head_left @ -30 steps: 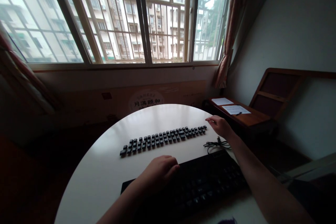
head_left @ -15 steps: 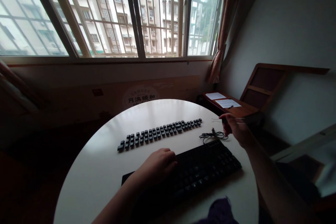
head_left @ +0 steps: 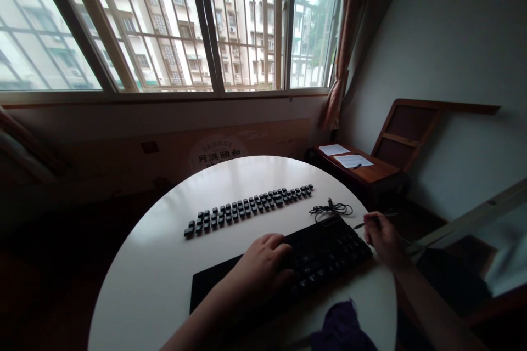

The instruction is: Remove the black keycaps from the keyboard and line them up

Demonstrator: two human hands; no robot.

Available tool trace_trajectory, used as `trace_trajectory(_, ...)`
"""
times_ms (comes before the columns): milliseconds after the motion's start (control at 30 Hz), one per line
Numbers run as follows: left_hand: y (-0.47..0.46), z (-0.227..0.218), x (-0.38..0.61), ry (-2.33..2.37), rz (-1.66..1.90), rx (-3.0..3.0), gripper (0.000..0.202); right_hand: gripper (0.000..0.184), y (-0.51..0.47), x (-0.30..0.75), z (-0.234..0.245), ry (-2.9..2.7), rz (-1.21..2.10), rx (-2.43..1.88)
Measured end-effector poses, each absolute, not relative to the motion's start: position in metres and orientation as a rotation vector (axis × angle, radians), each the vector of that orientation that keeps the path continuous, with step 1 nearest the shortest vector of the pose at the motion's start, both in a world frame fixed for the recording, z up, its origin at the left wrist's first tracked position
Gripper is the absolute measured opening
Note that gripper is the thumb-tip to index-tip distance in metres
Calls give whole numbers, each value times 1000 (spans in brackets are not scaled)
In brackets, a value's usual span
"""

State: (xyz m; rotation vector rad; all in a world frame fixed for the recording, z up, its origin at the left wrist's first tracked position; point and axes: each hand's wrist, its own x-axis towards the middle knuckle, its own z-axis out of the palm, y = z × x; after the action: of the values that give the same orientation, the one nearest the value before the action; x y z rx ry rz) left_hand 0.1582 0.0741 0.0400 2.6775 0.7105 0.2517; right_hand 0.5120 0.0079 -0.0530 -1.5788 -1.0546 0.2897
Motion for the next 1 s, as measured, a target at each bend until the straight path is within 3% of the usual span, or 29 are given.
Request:
trace_trajectory(333, 81, 33, 159, 757, -11, 2613, 71, 49, 16, 495, -41, -1090, 46, -1665)
trace_trajectory(633, 82, 34, 161, 781, -4, 2591, 68, 34, 4, 487, -42, -1389, -102, -1662)
trace_trajectory(1000, 83, 34, 163, 782, 13, 2580, 67, 30, 7, 482, -44, -1497, -123, -1660)
